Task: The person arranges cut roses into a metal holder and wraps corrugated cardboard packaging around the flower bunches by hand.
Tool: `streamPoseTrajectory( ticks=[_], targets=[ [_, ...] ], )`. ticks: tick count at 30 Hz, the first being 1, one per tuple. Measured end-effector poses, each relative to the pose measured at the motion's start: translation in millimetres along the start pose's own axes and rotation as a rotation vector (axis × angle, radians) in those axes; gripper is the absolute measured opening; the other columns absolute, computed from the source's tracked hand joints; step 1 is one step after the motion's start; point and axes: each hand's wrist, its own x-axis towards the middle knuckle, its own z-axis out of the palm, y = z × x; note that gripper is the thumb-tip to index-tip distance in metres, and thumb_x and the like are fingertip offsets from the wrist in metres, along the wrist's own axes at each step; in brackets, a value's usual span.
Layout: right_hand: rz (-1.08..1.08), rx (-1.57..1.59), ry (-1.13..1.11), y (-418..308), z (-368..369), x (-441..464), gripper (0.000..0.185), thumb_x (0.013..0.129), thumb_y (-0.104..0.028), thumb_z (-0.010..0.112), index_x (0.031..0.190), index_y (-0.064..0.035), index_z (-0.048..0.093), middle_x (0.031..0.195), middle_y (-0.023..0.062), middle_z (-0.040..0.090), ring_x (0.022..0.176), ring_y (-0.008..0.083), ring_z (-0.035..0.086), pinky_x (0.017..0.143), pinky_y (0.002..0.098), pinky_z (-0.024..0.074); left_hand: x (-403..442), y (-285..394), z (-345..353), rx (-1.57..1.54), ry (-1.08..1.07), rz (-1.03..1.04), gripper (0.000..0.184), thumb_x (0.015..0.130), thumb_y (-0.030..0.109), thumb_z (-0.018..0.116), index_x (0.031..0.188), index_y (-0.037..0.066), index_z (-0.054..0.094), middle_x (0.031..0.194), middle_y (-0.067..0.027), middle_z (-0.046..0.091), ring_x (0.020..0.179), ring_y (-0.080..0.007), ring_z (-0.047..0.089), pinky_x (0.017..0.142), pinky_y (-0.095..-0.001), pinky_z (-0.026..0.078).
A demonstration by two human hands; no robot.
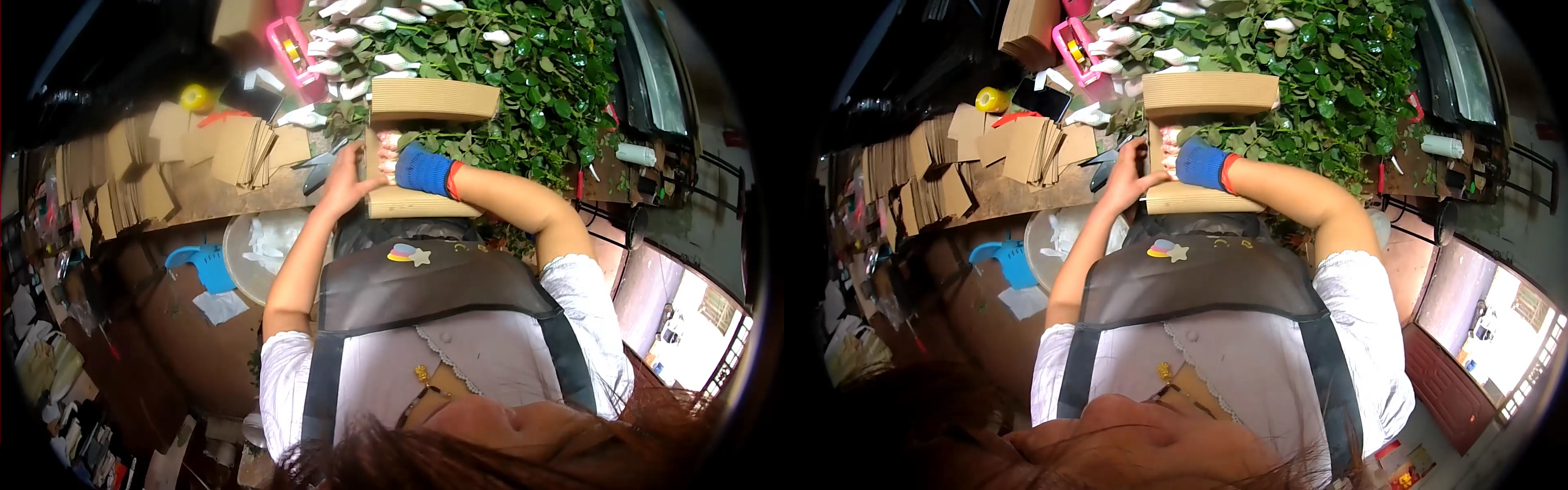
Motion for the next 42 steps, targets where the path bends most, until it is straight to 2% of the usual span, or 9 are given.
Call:
streamPoseTrajectory(
  ticks=[2,4,7,10,22,27,31,34,42],
  targets=[
    [0.002,-0.218,-0.024,31,-5,-5,0.029,0.095,-0.030,0.052,0.120,-0.0162,0.058,0.115,0.0100,0.065,0.113,0.0263,0.060,0.098,0.0409,0.0461,20,-10,18,0.273,-0.006,0.141,0.099,0.065,0.036,0.091,0.139,0.001,0.037,0.139,-0.0257,0.042,0.130,-0.0413,0.043,0.110,-0.0480,0.035],
    [0.433,-0.845,-0.516,-131,-48,32,0.029,0.093,-0.030,0.054,0.114,-0.0129,0.063,0.108,0.0127,0.068,0.105,0.0282,0.064,0.091,0.0413,0.0490,26,-18,22,0.292,-0.057,0.136,0.101,0.063,0.040,0.092,0.139,0.002,0.037,0.147,-0.0309,0.033,0.141,-0.0471,0.027,0.117,-0.0498,0.025],
    [0.586,-0.933,-0.627,-259,-84,55,0.031,0.090,-0.030,0.058,0.106,-0.0079,0.072,0.097,0.0167,0.072,0.094,0.0310,0.070,0.082,0.0419,0.0533,30,-30,21,0.424,-0.118,0.138,0.105,0.062,0.046,0.090,0.142,0.002,0.036,0.152,-0.0348,0.023,0.144,-0.0506,0.019,0.119,-0.0523,0.019],
    [0.694,-0.989,-0.400,-262,-84,57,0.029,0.087,-0.027,0.058,0.104,-0.0085,0.073,0.098,0.0176,0.072,0.091,0.0333,0.071,0.079,0.0457,0.0543,30,-24,20,0.442,-0.171,0.116,0.107,0.064,0.049,0.088,0.144,0.002,0.035,0.153,-0.0355,0.020,0.144,-0.0508,0.017,0.119,-0.0545,0.018],
    [0.630,-1.009,-0.537,-241,-70,59,0.028,0.095,-0.026,0.052,0.106,-0.0087,0.071,0.102,0.0146,0.073,0.094,0.0329,0.071,0.080,0.0458,0.0539,37,-30,29,0.351,-0.067,0.090,0.078,0.071,0.046,0.084,0.131,0.004,0.056,0.147,-0.0370,0.029,0.136,-0.0506,0.030,0.114,-0.0496,0.028],
    [0.596,-0.842,-0.134,-269,-81,60,0.027,0.092,-0.020,0.052,0.110,-0.0044,0.065,0.103,0.0200,0.071,0.094,0.0345,0.070,0.078,0.0455,0.0545,30,-31,32,0.301,-0.039,0.113,0.074,0.072,0.045,0.084,0.130,0.008,0.058,0.148,-0.0370,0.028,0.137,-0.0497,0.029,0.113,-0.0499,0.029],
    [0.706,-1.023,-0.491,-240,-72,64,0.031,0.094,-0.020,0.051,0.118,-0.0046,0.063,0.101,0.0190,0.072,0.091,0.0318,0.072,0.076,0.0443,0.0556,34,-28,33,0.310,-0.039,0.071,0.061,0.076,0.044,0.081,0.125,0.011,0.064,0.148,-0.0360,0.029,0.135,-0.0484,0.031,0.112,-0.0489,0.030],
    [0.670,-0.995,-0.497,-245,-76,57,0.030,0.093,-0.020,0.050,0.115,-0.0046,0.065,0.101,0.0182,0.073,0.091,0.0319,0.072,0.076,0.0433,0.0557,38,-27,41,0.243,0.063,0.003,0.046,0.080,0.040,0.078,0.111,0.008,0.072,0.149,-0.0320,0.032,0.134,-0.0464,0.035,0.111,-0.0458,0.033],
    [0.733,-0.918,-0.101,-218,-95,56,0.030,0.090,-0.032,0.054,0.105,-0.0112,0.071,0.101,0.0148,0.072,0.093,0.0331,0.069,0.082,0.0480,0.0535,35,-33,44,0.265,0.134,0.108,0.038,0.082,0.036,0.079,0.109,0.010,0.071,0.146,-0.0329,0.039,0.132,-0.0432,0.039,0.109,-0.0453,0.035]
  ],
)
